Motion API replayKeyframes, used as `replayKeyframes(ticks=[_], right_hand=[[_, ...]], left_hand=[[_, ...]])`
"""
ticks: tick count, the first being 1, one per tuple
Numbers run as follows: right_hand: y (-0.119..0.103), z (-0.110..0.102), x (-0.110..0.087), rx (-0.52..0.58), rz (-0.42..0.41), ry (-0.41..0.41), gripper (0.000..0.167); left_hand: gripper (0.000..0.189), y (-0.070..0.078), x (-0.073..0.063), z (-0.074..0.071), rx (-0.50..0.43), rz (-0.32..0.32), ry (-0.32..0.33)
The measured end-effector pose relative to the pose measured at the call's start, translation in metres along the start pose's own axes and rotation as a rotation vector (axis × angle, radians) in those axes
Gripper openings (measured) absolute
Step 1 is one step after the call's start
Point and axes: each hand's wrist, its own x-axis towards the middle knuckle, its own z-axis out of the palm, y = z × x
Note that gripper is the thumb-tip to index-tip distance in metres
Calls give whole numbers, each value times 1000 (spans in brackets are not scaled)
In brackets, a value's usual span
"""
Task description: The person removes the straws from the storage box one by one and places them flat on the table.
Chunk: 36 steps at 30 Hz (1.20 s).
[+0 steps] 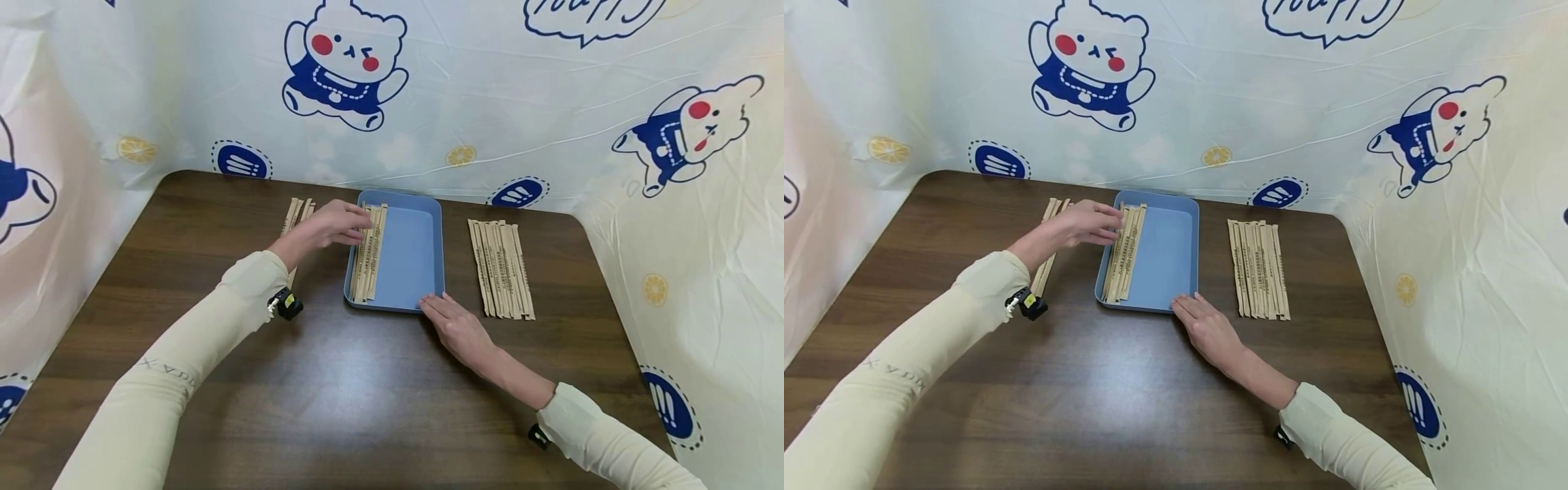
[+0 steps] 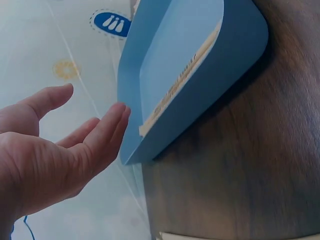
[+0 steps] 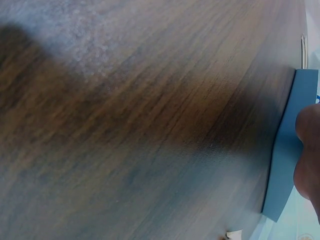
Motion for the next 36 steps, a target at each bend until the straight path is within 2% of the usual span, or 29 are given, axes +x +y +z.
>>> replayKeyframes(ticks=[7, 18, 19, 22, 23, 27, 36], right_hand=[[-1, -2, 1, 8, 13, -27, 39], [1, 0, -1, 3, 0, 2, 40], [1, 0, -1, 3, 0, 1, 39], [1, 1, -2, -2, -3, 2, 36], [1, 1, -2, -1, -2, 0, 35], [1, 1, -2, 0, 0, -3, 35], [3, 2, -2, 12, 4, 1, 41]], left_hand=[[56, -3, 12, 14, 72, -13, -15], [48, -4, 22, 23, 187, 35, 20], [46, -4, 23, 24, 197, 40, 30], [15, -6, 27, 27, 212, 45, 57], [11, -7, 29, 28, 212, 45, 66], [42, -10, 33, 31, 206, 33, 82], [43, -11, 35, 32, 240, 32, 93]])
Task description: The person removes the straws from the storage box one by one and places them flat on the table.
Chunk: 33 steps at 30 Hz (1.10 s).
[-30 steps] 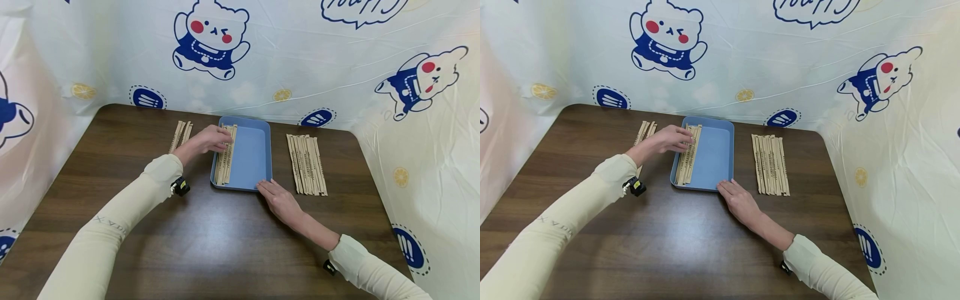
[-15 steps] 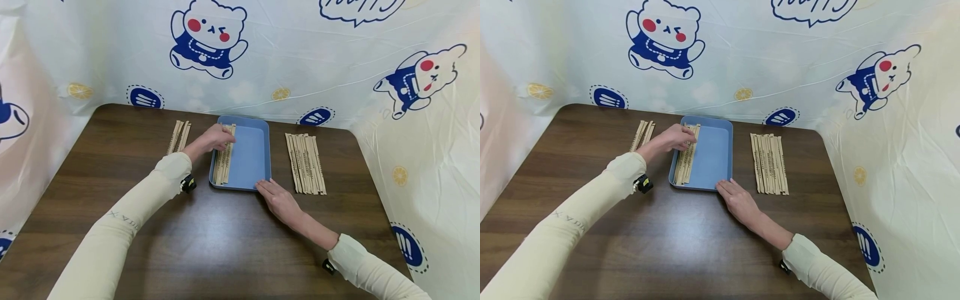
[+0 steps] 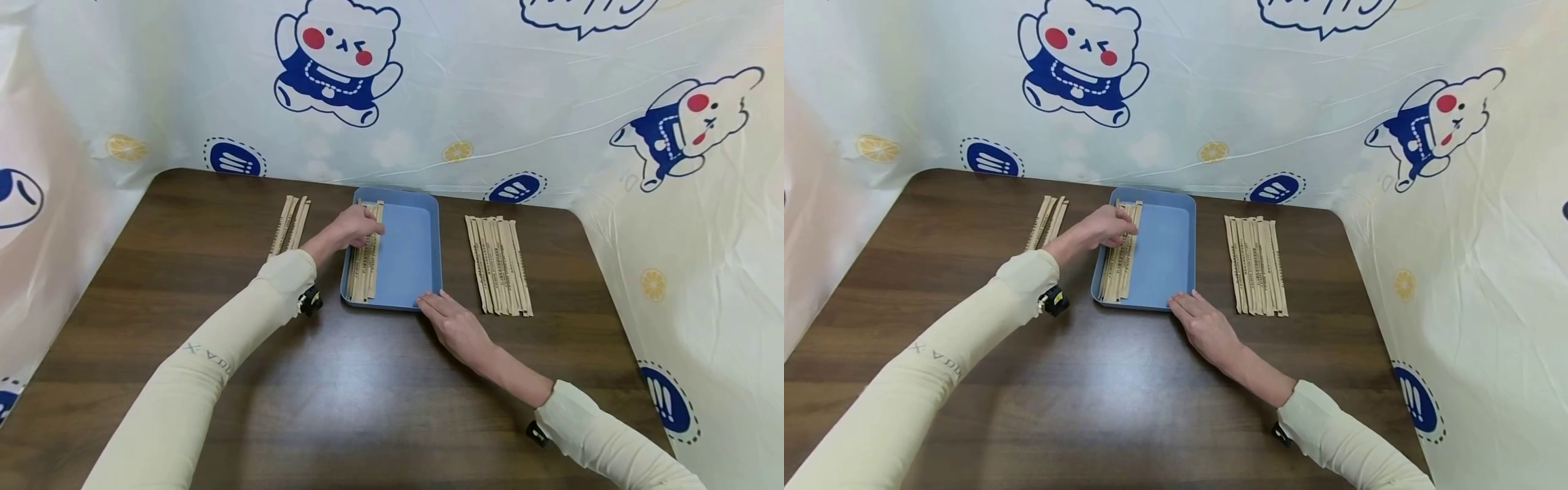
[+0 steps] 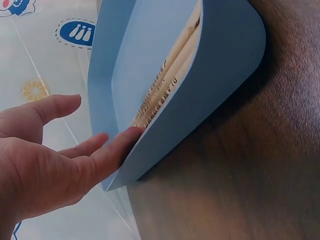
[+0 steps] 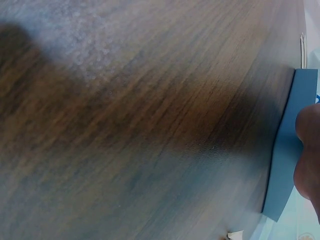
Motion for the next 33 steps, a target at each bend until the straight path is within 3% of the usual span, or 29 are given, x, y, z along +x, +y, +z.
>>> replayKeyframes(ticks=[3, 6, 9, 13, 18, 28, 33], right_hand=[[0, 0, 0, -3, 1, -3, 41], [1, -1, 0, -6, 4, -9, 41], [1, -2, 1, -2, 6, -11, 41], [0, -2, 2, -3, 7, -9, 41], [-1, -2, 1, -9, 5, -2, 42], [0, -1, 0, 17, 8, -17, 41], [-1, -2, 0, 7, 10, -16, 40]], left_hand=[[40, -1, 1, 1, -2, -8, 8], [20, -3, 0, 3, -2, -3, 26], [18, -4, 1, 5, 23, 12, 42], [43, -6, 4, 10, 70, 34, 57], [51, -9, 7, 14, 128, 70, 60], [45, -10, 18, 17, 320, 77, 31], [43, -7, 25, 22, 495, 71, 61]])
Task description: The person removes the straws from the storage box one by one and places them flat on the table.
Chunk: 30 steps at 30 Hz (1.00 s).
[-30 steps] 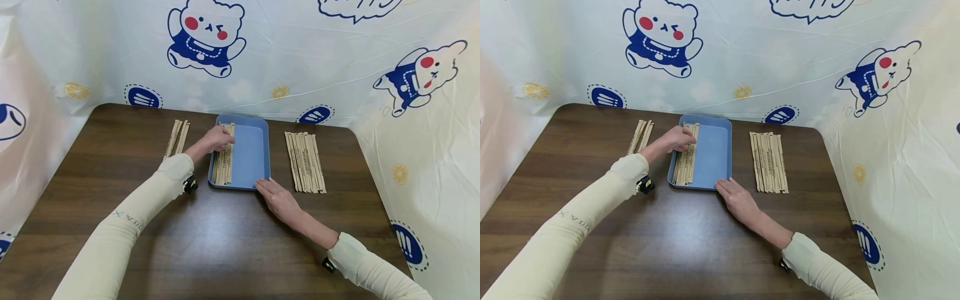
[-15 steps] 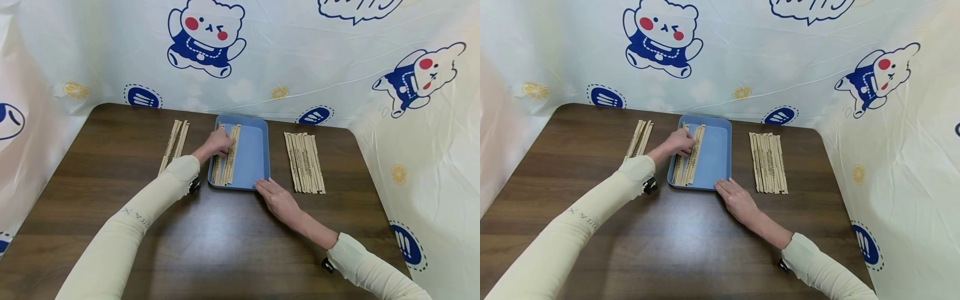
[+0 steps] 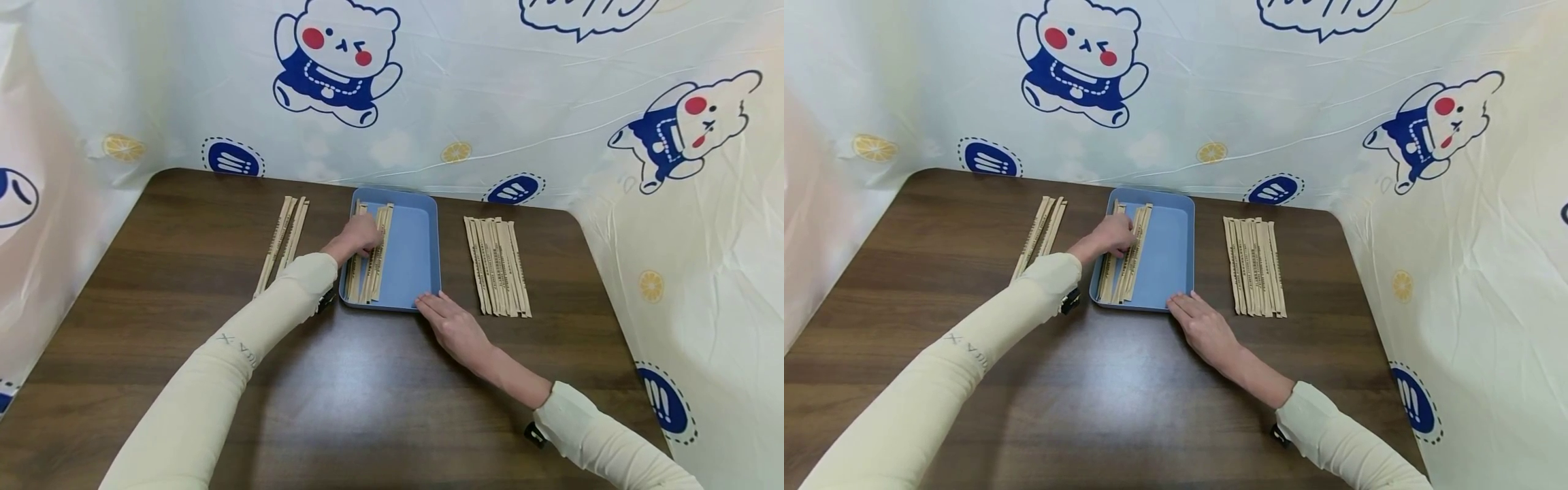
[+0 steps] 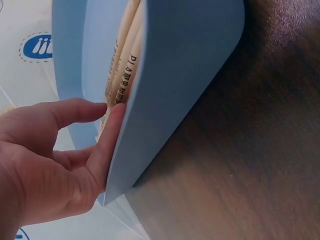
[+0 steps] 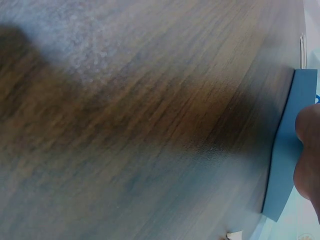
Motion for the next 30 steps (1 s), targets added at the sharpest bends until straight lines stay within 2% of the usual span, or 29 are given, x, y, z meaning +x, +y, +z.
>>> replayKeyframes(ticks=[6, 10, 15, 22, 26, 30], right_hand=[[-1, 0, 0, -11, 3, -3, 41], [0, 1, 0, -15, 1, -2, 42], [0, 1, 0, -19, 0, -3, 42], [-1, -1, 2, -13, 5, -7, 40], [-1, -1, 3, -10, 9, -7, 40], [-1, -1, 3, -10, 13, -7, 40]], left_hand=[[37, 4, 5, 8, 192, -5, 41], [32, 2, 7, 10, 217, -9, 61], [17, 2, 2, 7, 131, -11, 60], [38, -1, -6, -3, -4, 24, 77], [40, -5, -10, -11, -144, 30, 73], [29, -7, -16, -21, -303, 11, 59]])
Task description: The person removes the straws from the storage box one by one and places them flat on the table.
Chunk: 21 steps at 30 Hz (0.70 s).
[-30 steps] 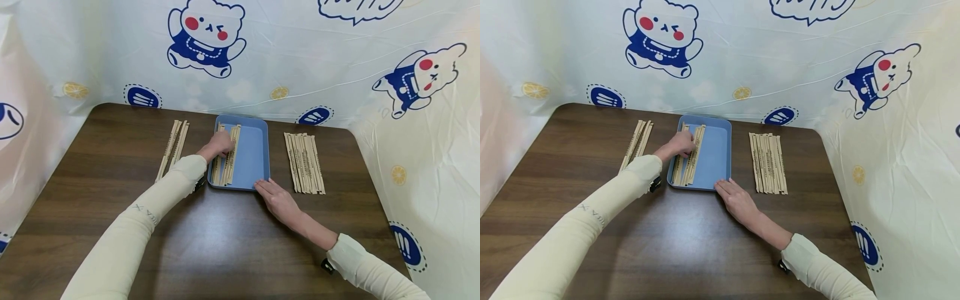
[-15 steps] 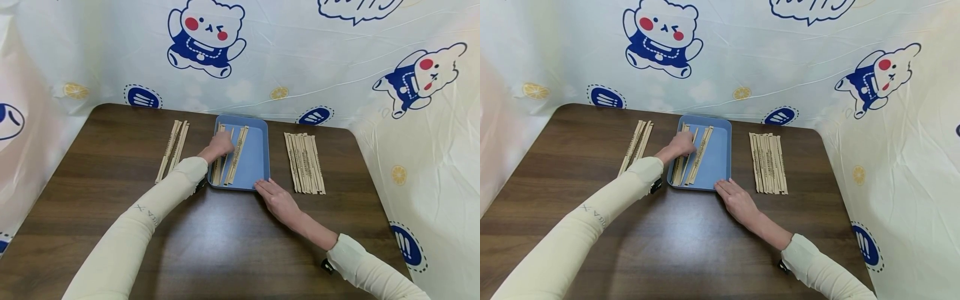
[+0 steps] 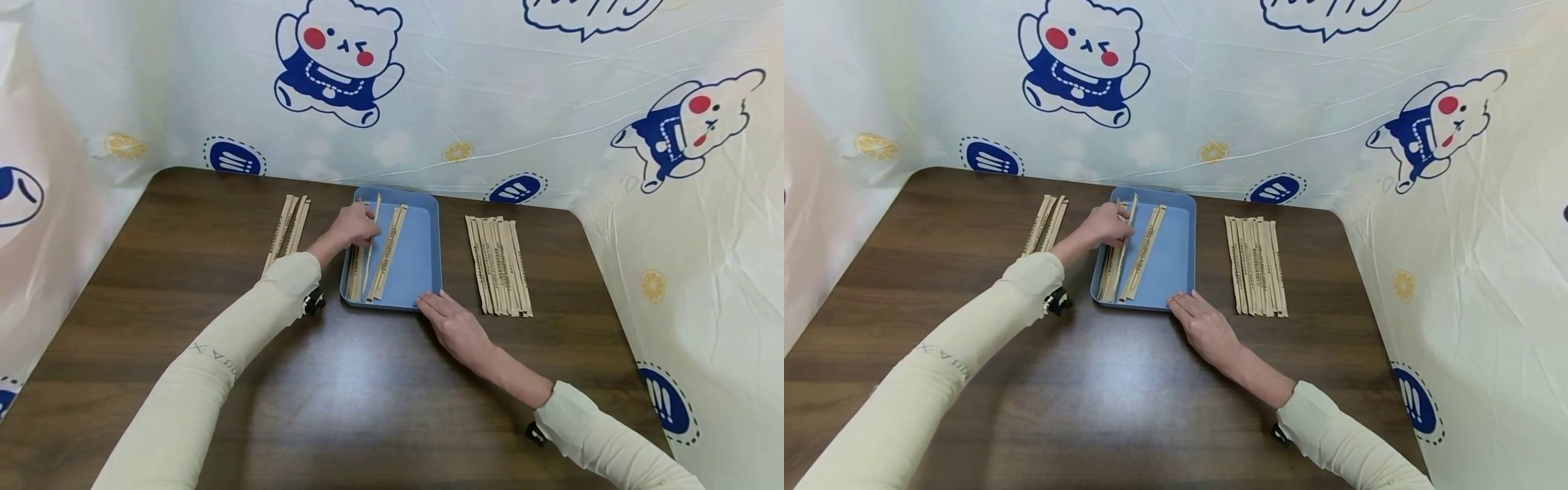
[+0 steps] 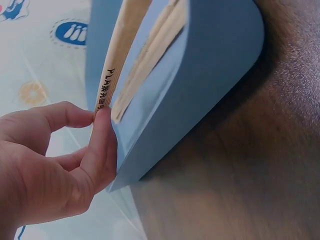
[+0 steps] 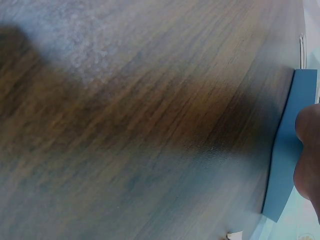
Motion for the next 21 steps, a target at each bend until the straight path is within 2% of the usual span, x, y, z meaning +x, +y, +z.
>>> replayKeyframes(ticks=[2, 3, 5, 7, 13, 21], right_hand=[[0, 0, 0, 0, 1, 1, 40], [0, 0, 0, -3, 1, 3, 41], [0, 1, 0, -2, 1, 5, 40], [0, 0, 0, -4, 0, 8, 40], [-1, -1, 1, -7, 2, -1, 39], [-1, -1, 1, 6, -4, -6, 38]], left_hand=[[5, 2, -4, -6, -62, -12, 0], [13, 3, -7, -10, -83, -20, -2], [43, 3, -11, -17, -118, -32, 1], [57, 3, -14, -24, -136, -37, 4], [56, -8, -20, -44, -164, -68, 36], [57, -35, -30, -68, -104, -129, 67]])
